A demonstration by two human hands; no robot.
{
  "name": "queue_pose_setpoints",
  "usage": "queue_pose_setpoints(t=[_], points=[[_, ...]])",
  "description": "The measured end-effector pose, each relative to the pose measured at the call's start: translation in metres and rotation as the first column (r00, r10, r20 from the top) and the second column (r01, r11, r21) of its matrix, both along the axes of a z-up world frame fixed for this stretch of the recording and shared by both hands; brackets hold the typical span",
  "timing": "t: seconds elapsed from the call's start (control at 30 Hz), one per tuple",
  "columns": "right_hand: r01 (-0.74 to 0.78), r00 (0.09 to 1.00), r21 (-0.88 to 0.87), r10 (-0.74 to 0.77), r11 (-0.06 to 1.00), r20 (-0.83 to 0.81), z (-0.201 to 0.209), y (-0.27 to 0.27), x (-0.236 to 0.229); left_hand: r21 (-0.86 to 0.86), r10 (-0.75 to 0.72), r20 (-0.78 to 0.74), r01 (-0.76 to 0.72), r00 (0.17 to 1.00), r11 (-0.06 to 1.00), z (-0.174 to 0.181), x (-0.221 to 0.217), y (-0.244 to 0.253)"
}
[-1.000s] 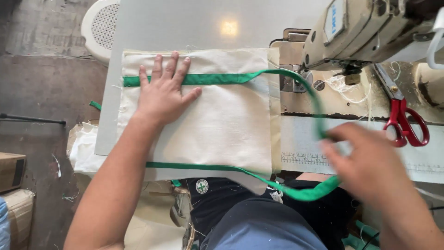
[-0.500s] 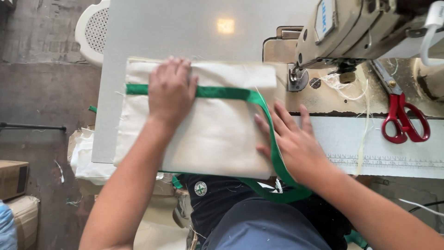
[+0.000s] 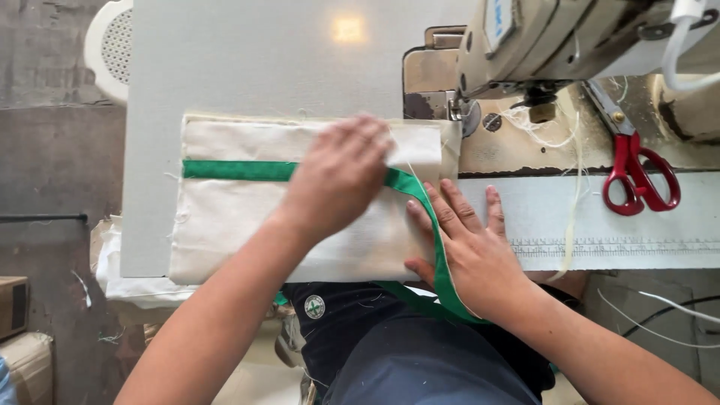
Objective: Sewing straps onto a fabric bag using an industrial sewing machine and trimming excess material with scissors.
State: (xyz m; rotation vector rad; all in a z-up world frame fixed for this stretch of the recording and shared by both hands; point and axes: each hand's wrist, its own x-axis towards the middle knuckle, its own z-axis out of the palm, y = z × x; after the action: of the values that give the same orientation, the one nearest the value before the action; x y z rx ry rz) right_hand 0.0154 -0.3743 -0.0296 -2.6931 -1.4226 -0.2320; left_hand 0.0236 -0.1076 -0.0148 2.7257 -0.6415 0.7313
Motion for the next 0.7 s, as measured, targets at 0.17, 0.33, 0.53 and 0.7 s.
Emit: queue_pose_setpoints(t=[0.17,0.33,0.53,0.7], points=[[0.021,0.998,-0.042,-0.019,0.999,0.058,-0.002,-0.011,0.005,0.120,0.002,-0.212,0.024,0.977,0.992,-0.024,0.011,-0.024],[0.023,0.999,-0.049,-0.021,0.999,0.046,0.003,-0.019,0.016,0.156,0.049,-0.272,-0.006,0.961,0.988,-0.018,0.014,-0.031],[-0.006,0.999,-0.050,0.007,0.999,0.036,0.011,-0.028,0.025,0.136,0.013,-0.268,0.024,0.963,0.990,-0.017,0.025,-0.039],[-0.026,0.999,-0.053,0.028,0.998,0.028,0.012,-0.037,0.022,0.184,0.038,-0.275,0.014,0.961,0.983,-0.015,0.018,-0.048]])
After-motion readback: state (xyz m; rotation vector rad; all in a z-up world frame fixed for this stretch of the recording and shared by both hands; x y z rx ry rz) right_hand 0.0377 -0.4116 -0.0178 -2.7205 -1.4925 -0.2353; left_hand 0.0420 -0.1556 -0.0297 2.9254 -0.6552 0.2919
